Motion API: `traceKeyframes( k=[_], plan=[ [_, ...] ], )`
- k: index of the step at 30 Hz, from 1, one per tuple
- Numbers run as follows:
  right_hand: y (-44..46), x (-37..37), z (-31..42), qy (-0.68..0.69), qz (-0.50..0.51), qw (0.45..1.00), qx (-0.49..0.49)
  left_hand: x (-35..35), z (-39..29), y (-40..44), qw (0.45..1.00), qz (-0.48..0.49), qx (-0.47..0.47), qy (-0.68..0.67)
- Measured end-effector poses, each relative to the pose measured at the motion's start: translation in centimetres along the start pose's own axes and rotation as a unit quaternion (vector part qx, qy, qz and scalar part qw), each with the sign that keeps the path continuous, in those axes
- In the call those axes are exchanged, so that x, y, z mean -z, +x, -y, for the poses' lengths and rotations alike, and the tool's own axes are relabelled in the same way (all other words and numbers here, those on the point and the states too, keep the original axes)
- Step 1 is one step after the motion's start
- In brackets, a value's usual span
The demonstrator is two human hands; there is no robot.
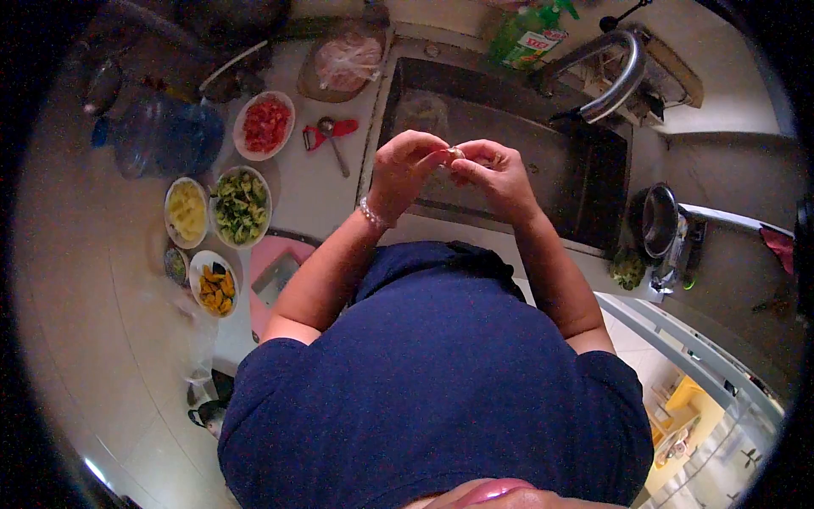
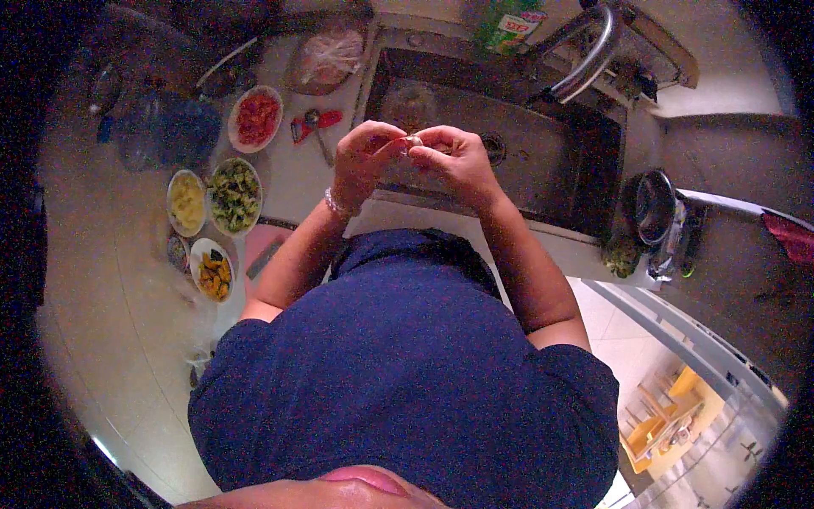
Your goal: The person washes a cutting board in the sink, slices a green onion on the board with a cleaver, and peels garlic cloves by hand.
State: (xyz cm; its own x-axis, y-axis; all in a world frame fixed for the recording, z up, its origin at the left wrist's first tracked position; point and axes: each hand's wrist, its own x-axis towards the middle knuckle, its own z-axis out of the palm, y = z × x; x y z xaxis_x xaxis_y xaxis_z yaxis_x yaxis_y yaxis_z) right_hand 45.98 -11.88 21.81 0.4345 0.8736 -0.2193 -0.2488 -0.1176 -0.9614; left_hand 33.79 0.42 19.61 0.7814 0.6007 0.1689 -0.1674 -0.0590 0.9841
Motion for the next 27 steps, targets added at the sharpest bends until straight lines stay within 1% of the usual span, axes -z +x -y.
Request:
traceKeyframes(
  k=[1, 3, 6, 9, 12, 15, 18, 21, 25, 27],
  plan=[
    [-0.1, 0.0, 0.2, -0.014, 0.003, 1.0, 0.003, 0.3, -0.5, 0.4, 0.996, 0.017, -0.058, 0.065],
    [-0.2, 0.1, 0.6, -0.044, 0.008, 0.999, 0.011, 0.9, -1.3, 1.1, 0.965, 0.05, -0.172, 0.193],
    [-0.3, 0.1, 0.4, -0.044, 0.008, 0.999, 0.018, 1.1, -1.2, 1.5, 0.94, 0.075, -0.228, 0.241],
    [-0.4, 0.2, 0.5, -0.064, 0.007, 0.998, 0.021, 0.9, -0.3, 1.4, 0.93, 0.067, -0.254, 0.258],
    [-0.4, 0.0, 0.6, -0.116, 0.004, 0.993, 0.027, 0.9, -0.1, 1.2, 0.934, 0.093, -0.242, 0.247],
    [-0.3, 0.0, -0.4, -0.094, -0.005, 0.995, 0.014, 0.8, 0.1, 1.1, 0.932, 0.11, -0.22, 0.267],
    [-0.2, -0.3, -0.5, -0.088, -0.023, 0.996, 0.003, 0.4, 0.5, 0.8, 0.944, 0.097, -0.178, 0.261],
    [0.0, -0.6, -0.6, 0.099, -0.044, 0.992, -0.061, 0.0, 0.0, 0.8, 0.945, 0.06, -0.198, 0.254],
    [0.8, 1.1, -1.7, 0.307, -0.088, 0.943, -0.096, 0.5, 0.9, 0.4, 0.951, 0.061, -0.177, 0.244],
    [1.2, 1.6, -1.9, 0.307, -0.099, 0.942, -0.093, 0.8, 1.4, 0.6, 0.953, 0.06, -0.173, 0.241]
  ],
)
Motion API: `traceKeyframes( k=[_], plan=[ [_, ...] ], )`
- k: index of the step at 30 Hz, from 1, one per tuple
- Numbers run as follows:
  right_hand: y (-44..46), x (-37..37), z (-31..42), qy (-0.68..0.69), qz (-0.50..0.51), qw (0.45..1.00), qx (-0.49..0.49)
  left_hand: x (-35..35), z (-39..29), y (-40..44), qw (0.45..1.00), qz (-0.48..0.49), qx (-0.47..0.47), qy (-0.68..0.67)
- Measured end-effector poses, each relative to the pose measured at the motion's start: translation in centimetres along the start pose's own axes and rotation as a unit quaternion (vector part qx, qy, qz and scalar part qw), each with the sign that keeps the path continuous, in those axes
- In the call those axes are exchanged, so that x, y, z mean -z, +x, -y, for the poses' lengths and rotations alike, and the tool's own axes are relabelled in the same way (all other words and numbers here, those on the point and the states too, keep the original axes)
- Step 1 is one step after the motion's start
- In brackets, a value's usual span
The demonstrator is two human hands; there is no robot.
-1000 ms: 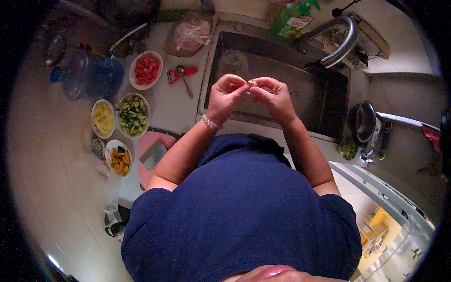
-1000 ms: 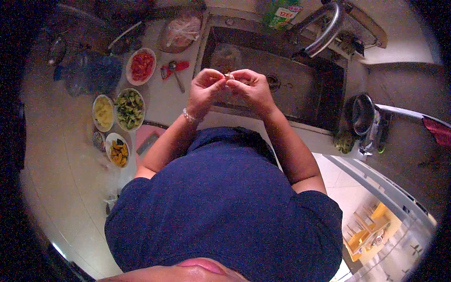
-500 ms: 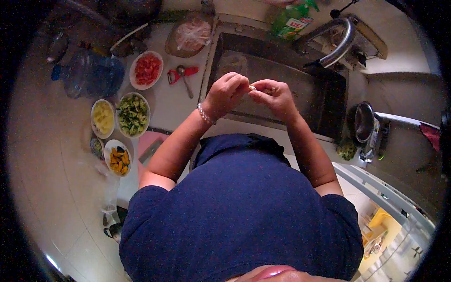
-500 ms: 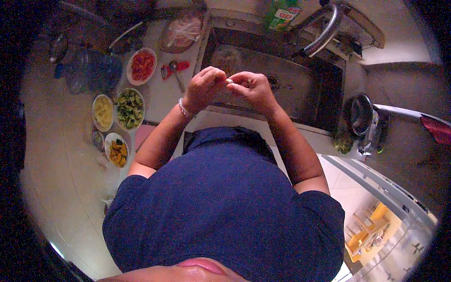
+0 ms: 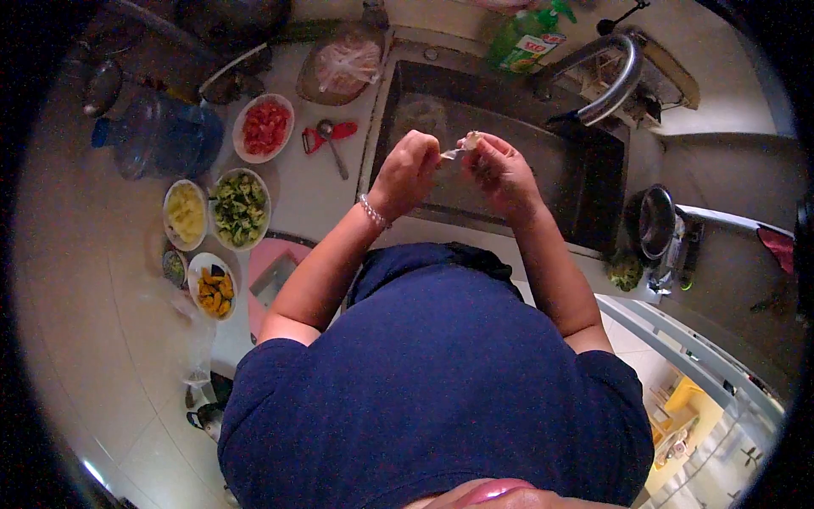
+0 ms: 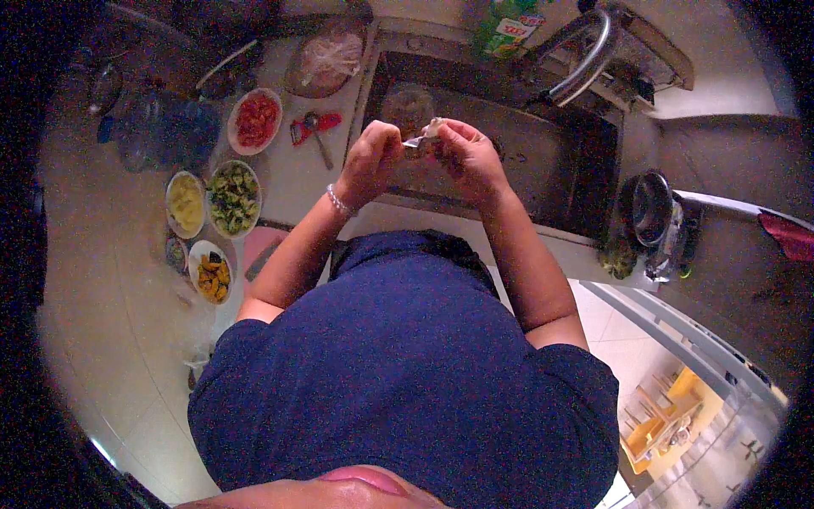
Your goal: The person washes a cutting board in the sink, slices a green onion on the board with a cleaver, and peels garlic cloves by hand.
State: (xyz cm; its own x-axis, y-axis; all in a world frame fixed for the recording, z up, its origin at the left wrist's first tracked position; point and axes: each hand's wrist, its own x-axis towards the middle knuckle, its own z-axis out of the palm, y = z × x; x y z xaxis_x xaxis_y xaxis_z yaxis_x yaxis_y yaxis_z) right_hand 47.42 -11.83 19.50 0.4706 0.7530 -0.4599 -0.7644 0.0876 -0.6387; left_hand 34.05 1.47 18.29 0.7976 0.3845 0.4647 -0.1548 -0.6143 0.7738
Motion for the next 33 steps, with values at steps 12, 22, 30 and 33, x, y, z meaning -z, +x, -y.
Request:
traceKeyframes(
  k=[12, 22, 30, 33],
  plan=[
    [0.8, 1.5, 0.2, -0.259, -0.035, 0.959, 0.113, -1.2, 3.9, 0.6, 0.995, -0.015, 0.093, 0.017],
    [-0.3, -0.9, -0.1, -0.489, -0.005, 0.842, 0.23, -1.2, 1.2, 1.6, 0.958, 0.061, 0.228, -0.164],
    [-0.3, -0.7, -0.6, -0.359, 0.017, 0.918, 0.164, -0.6, 0.2, 1.2, 0.929, 0.043, 0.263, -0.256],
    [-0.6, -0.8, -0.4, -0.327, 0.034, 0.934, 0.143, -0.8, 0.9, 0.5, 0.891, 0.042, 0.286, -0.35]
  ],
)
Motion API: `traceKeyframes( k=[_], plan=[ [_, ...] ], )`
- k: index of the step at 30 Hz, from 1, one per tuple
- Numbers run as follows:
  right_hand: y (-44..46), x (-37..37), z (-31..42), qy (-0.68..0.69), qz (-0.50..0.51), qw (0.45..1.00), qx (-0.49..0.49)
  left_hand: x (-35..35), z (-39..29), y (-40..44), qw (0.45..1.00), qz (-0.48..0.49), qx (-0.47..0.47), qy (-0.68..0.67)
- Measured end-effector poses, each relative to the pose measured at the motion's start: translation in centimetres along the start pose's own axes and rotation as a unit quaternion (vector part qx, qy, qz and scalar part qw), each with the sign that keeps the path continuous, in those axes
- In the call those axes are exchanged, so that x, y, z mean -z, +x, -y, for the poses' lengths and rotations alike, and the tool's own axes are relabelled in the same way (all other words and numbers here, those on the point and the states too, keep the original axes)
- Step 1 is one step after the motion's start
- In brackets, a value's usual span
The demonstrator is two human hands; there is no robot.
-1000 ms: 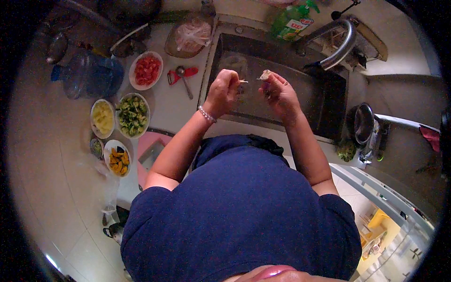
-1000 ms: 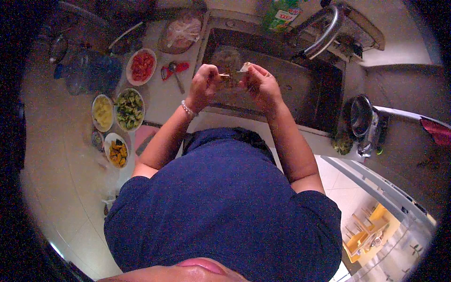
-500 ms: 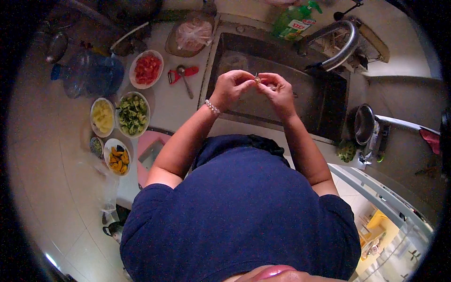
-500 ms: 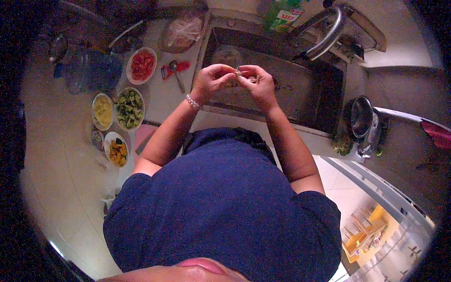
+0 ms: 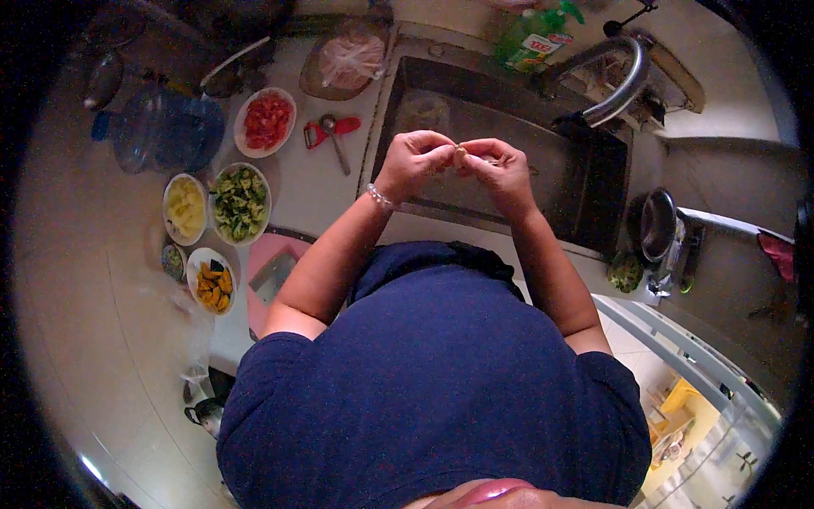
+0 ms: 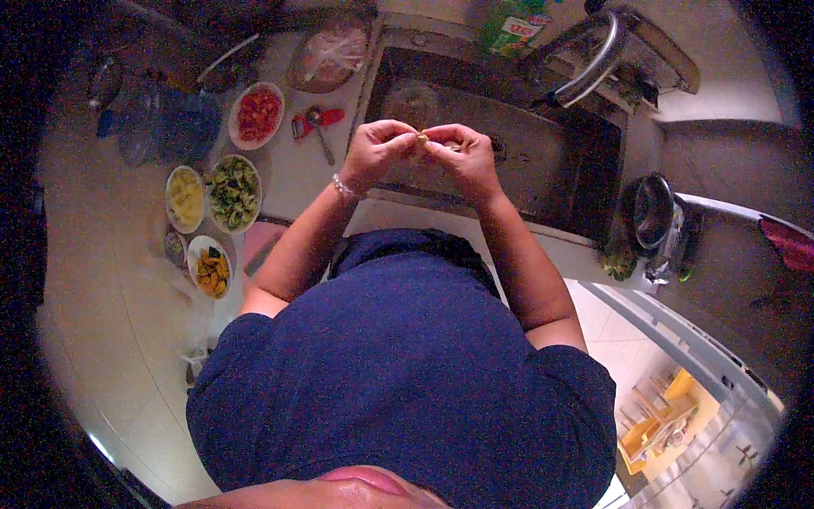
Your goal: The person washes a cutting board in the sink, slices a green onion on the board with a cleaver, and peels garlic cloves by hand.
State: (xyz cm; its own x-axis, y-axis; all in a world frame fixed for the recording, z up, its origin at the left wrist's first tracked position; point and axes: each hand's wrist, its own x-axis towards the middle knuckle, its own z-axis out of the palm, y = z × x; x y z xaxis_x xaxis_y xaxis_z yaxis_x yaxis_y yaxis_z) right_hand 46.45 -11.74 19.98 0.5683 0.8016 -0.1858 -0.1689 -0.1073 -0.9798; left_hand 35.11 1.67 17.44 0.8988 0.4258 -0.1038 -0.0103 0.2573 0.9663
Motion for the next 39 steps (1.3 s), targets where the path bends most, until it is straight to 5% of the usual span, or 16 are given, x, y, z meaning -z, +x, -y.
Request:
traceKeyframes(
  k=[6, 12, 15, 17, 21, 25, 29, 32, 35, 39],
  plan=[
    [0.0, -0.3, 0.4, 0.097, 0.009, 0.994, -0.047, -1.2, -0.8, -0.6, 0.997, -0.063, -0.022, 0.041],
    [-0.1, -1.0, 0.4, 0.123, -0.014, 0.991, -0.055, -1.9, -1.3, -1.0, 0.926, -0.141, -0.187, 0.295],
    [-0.5, -1.0, 0.5, 0.108, -0.017, 0.993, -0.045, -1.8, -0.8, -0.7, 0.931, -0.1, -0.212, 0.279],
    [-0.1, -0.4, 0.3, 0.12, -0.017, 0.99, -0.067, -1.8, 0.3, -0.8, 0.984, -0.106, -0.121, 0.07],
    [0.2, 1.1, 0.5, 0.246, -0.059, 0.961, -0.114, -0.8, 0.9, -0.6, 0.975, -0.138, -0.011, -0.176],
    [0.4, 2.0, -0.2, 0.252, -0.057, 0.959, -0.115, -0.4, 0.4, 0.1, 0.992, -0.118, 0.033, 0.001],
    [0.8, 2.4, -1.7, 0.237, -0.054, 0.963, -0.113, 0.2, 1.8, 0.9, 0.954, -0.129, -0.115, 0.246],
    [0.7, 1.9, -1.5, 0.234, -0.072, 0.961, -0.127, 0.0, 1.1, 0.9, 0.937, -0.111, -0.118, 0.308],
    [0.8, 1.5, -1.1, 0.22, -0.079, 0.963, -0.133, -0.9, 1.1, 0.8, 0.975, -0.089, -0.116, 0.165],
    [0.8, 0.7, -0.7, 0.155, -0.065, 0.982, -0.089, -1.1, 0.3, 0.6, 0.962, -0.072, -0.125, 0.232]
  ],
)
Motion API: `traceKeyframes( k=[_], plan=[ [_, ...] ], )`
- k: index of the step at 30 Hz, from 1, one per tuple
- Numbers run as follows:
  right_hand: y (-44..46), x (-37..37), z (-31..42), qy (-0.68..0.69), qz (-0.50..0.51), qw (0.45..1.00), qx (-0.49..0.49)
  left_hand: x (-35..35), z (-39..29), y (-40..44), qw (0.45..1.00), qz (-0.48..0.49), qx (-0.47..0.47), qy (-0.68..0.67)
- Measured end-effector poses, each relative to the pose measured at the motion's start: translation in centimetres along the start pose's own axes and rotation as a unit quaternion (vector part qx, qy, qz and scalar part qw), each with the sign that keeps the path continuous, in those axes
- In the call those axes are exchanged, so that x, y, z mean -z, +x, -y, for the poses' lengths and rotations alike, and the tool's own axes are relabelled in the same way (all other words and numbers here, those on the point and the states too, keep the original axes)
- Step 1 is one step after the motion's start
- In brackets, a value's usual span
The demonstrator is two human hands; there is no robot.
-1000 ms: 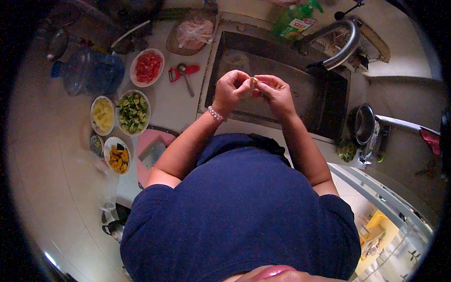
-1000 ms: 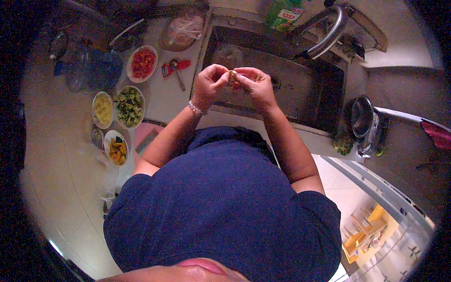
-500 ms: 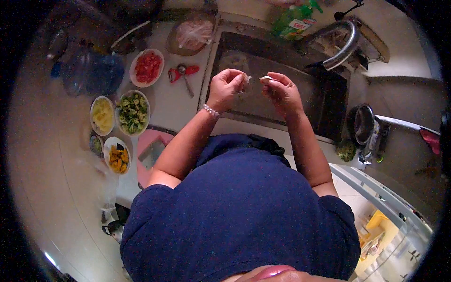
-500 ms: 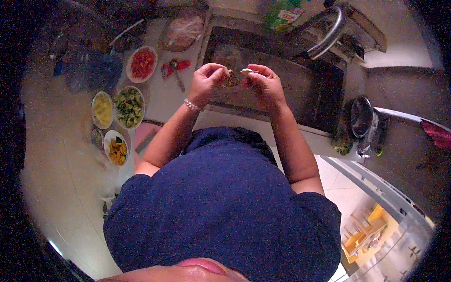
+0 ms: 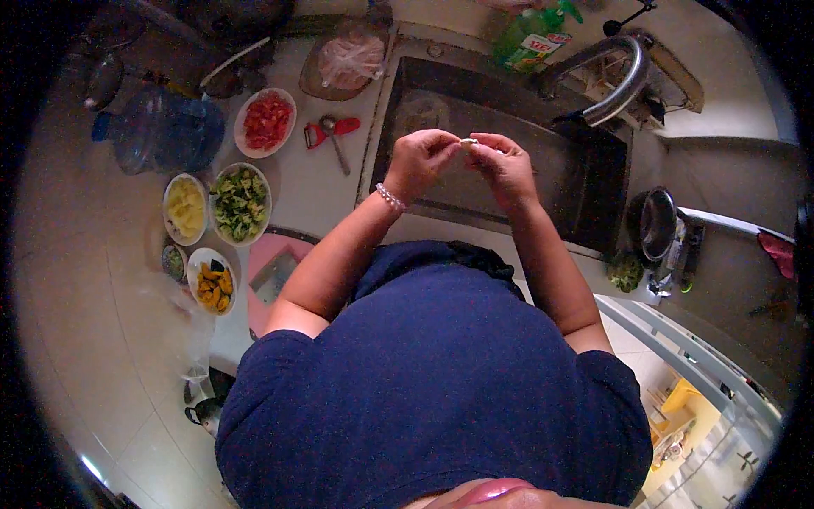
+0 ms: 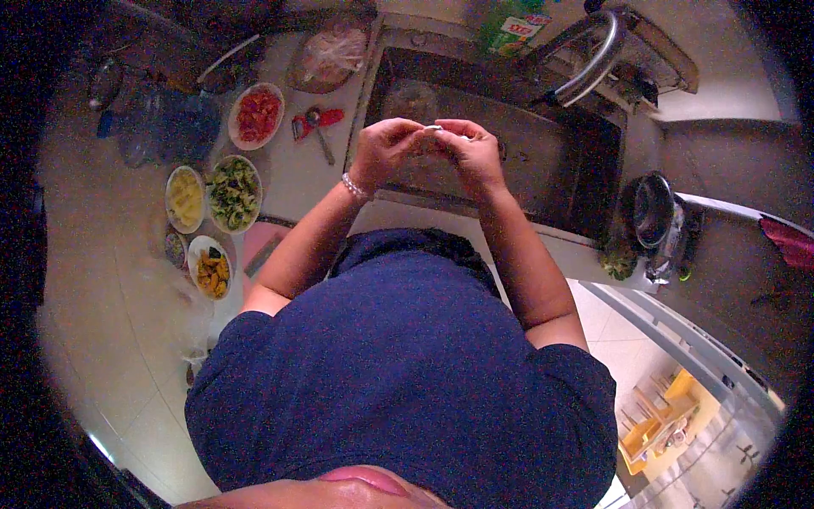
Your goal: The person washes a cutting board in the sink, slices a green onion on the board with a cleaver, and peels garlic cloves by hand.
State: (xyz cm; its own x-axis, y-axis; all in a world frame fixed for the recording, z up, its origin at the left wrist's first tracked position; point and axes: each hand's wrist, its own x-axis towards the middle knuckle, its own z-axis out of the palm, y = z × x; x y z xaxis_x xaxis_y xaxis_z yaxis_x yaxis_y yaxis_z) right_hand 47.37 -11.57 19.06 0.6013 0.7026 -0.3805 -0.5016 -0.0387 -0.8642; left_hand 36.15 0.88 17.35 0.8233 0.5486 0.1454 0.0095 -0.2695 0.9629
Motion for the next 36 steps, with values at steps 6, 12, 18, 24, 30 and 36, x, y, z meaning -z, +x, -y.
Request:
traceKeyframes(
  k=[6, 12, 18, 24, 30, 36],
  plan=[
    [-0.3, -0.3, 0.3, -0.063, 0.034, 0.997, 0.008, 1.1, -1.0, 0.2, 0.998, -0.015, -0.036, 0.043],
    [-0.6, -0.6, 1.5, 0.098, 0.068, 0.988, -0.094, 0.5, -1.1, -0.6, 0.993, -0.023, 0.027, -0.112],
    [-1.0, -0.8, 1.5, -0.084, 0.04, 0.995, 0.028, 0.3, -0.6, -1.0, 0.969, 0.009, 0.09, -0.231],
    [-1.3, -1.3, 2.1, -0.13, 0.098, 0.985, 0.051, 0.3, -1.9, -1.1, 0.961, 0.043, 0.053, -0.268],
    [-0.6, -1.0, 1.1, 0.047, 0.106, 0.991, -0.064, 0.1, -0.4, -1.5, 0.939, 0.022, 0.09, -0.332],
    [0.0, 0.3, 0.1, 0.175, 0.095, 0.978, -0.061, 0.1, 0.3, -1.6, 0.895, -0.037, 0.134, -0.423]
  ],
)
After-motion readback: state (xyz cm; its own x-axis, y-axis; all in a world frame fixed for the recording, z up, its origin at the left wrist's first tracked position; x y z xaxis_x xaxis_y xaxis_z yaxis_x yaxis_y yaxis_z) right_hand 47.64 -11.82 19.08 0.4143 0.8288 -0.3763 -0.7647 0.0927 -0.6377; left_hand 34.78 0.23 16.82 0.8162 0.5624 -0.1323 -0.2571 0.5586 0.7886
